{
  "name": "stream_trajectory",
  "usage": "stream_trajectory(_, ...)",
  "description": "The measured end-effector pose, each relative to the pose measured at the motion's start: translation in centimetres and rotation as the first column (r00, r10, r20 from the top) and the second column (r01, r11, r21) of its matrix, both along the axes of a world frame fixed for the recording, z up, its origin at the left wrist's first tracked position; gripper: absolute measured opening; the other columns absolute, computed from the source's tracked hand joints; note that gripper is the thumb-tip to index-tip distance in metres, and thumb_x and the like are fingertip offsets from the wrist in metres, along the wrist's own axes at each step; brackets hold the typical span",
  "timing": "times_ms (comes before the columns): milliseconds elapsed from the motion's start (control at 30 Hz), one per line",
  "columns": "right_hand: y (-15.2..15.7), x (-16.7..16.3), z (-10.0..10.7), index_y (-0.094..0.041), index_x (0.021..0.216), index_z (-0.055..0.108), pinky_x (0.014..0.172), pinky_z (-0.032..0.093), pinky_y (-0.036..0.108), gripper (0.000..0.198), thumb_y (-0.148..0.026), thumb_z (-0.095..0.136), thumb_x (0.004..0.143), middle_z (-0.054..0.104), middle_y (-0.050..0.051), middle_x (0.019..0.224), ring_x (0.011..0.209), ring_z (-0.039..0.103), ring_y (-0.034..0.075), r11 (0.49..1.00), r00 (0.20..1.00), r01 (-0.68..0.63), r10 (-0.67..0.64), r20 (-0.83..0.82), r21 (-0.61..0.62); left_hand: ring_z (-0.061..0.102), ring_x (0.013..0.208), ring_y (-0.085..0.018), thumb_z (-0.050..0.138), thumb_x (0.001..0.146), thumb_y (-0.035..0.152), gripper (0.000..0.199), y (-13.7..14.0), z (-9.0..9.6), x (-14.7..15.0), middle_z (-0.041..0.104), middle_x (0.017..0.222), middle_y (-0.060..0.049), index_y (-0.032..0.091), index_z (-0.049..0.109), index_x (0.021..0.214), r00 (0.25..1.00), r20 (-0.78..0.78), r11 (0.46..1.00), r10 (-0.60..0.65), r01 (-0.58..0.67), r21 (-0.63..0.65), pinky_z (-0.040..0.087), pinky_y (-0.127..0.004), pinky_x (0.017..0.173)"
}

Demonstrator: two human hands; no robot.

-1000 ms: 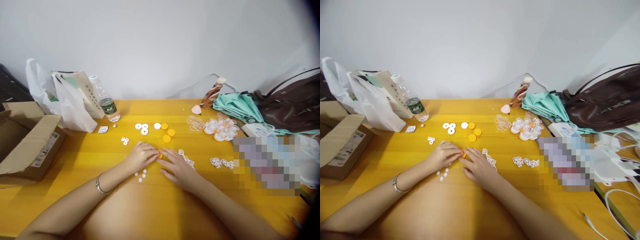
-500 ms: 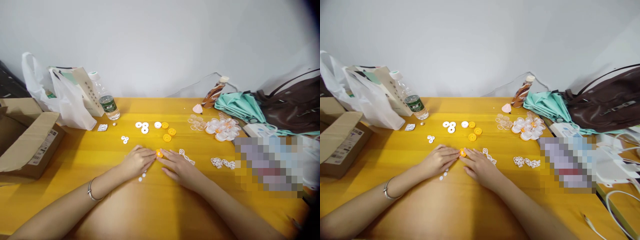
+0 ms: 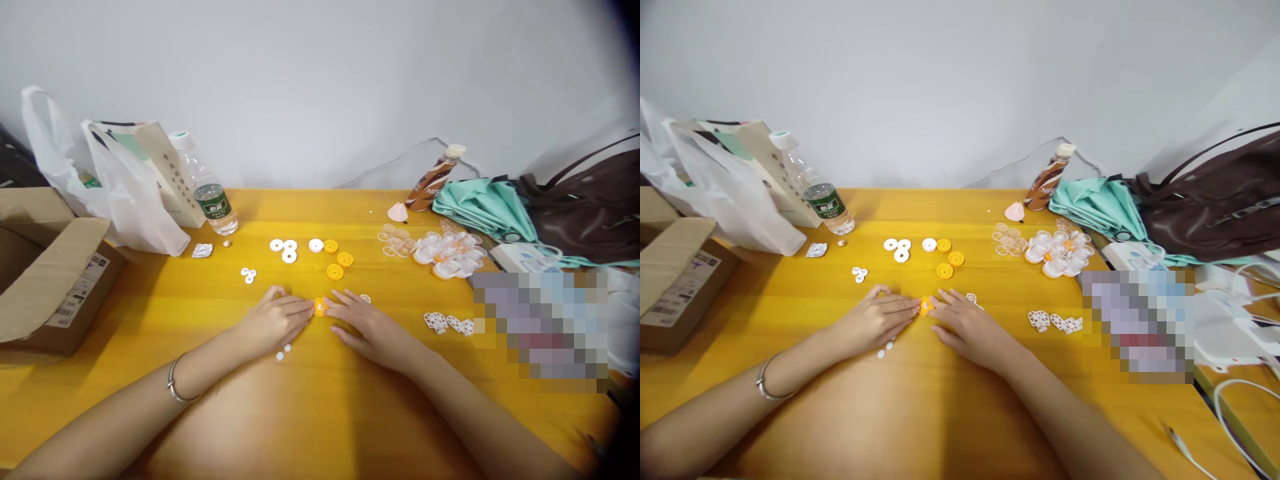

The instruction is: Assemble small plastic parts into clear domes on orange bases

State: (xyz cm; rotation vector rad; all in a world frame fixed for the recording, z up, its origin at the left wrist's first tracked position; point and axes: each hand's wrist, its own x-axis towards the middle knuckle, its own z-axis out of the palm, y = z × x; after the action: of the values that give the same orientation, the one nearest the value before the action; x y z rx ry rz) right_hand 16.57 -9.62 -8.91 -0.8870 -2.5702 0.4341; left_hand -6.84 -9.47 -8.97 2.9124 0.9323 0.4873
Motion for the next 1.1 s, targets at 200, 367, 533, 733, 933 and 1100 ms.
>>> stream_trajectory(200,-0.02,0.27,-0.43,-0.023,0.126,0.04,0.101,0.036,0.047,0.042,-0.025,0.048,0.085,0.049,0.011,0.13,0.126,0.037,0.024,0.997,0.995,0.072,-0.07,0.064,-0.025,0.056,0.103,-0.016,0.035,0.093,0.02,0.031,-0.09,0.62,-0.03,0.06,0.116,-0.009,0.018,0.048,0.12,0.999,-0.04,0.998,-0.032,0.03,-0.047,0.03,-0.033,0.088)
stream_trajectory(367,-0.17,0.22,-0.28,-0.02,0.126,0.041,0.099,0.038,0.048,0.043,-0.026,0.049,0.084,0.049,0.012,0.13,0.125,0.039,0.026,0.997,0.993,0.082,-0.081,0.091,-0.013,0.057,0.101,-0.016,0.035,0.092,0.022,0.032,-0.22,0.84,0.09,0.061,0.114,-0.01,0.017,0.045,0.122,0.999,-0.043,0.998,-0.007,0.004,-0.065,0.031,-0.032,0.087)
stream_trajectory(533,-0.27,0.09,0.0,-0.02,0.124,0.044,0.098,0.04,0.047,0.04,-0.025,0.048,0.084,0.051,0.013,0.128,0.121,0.044,0.025,0.997,0.992,0.075,-0.076,0.096,0.009,0.056,0.1,-0.017,0.035,0.092,0.023,0.032,-0.3,0.79,0.23,0.062,0.109,-0.01,0.017,0.045,0.122,0.999,-0.046,0.997,0.018,-0.021,-0.075,0.032,-0.032,0.086)
stream_trajectory(733,-0.24,0.04,-0.05,-0.019,0.123,0.045,0.099,0.039,0.046,0.041,-0.024,0.049,0.083,0.051,0.014,0.128,0.121,0.044,0.024,0.997,0.992,0.079,-0.08,0.101,0.015,0.057,0.096,-0.017,0.036,0.092,0.023,0.032,-0.25,0.72,0.3,0.063,0.103,-0.009,0.017,0.046,0.121,0.999,-0.047,0.997,0.025,-0.028,-0.069,0.032,-0.032,0.083)
stream_trajectory(933,-0.2,-0.07,0.15,-0.018,0.125,0.044,0.101,0.035,0.048,0.041,-0.023,0.047,0.084,0.05,0.014,0.129,0.122,0.043,0.024,0.998,0.993,0.061,-0.06,0.102,-0.003,0.057,0.092,-0.016,0.036,0.092,0.023,0.03,-0.26,0.63,0.41,0.063,0.1,-0.008,0.017,0.047,0.12,0.997,-0.064,0.999,0.034,-0.037,-0.038,0.032,-0.032,0.081)
stream_trajectory(1100,-0.16,-0.07,0.12,-0.018,0.126,0.042,0.105,0.031,0.046,0.042,-0.022,0.047,0.085,0.051,0.013,0.128,0.123,0.041,0.022,0.999,0.994,0.046,-0.044,0.097,-0.013,0.057,0.092,-0.017,0.036,0.092,0.023,0.03,-0.33,0.67,0.44,0.063,0.101,-0.008,0.017,0.047,0.119,0.997,-0.073,0.999,0.038,-0.041,-0.033,0.032,-0.032,0.081)
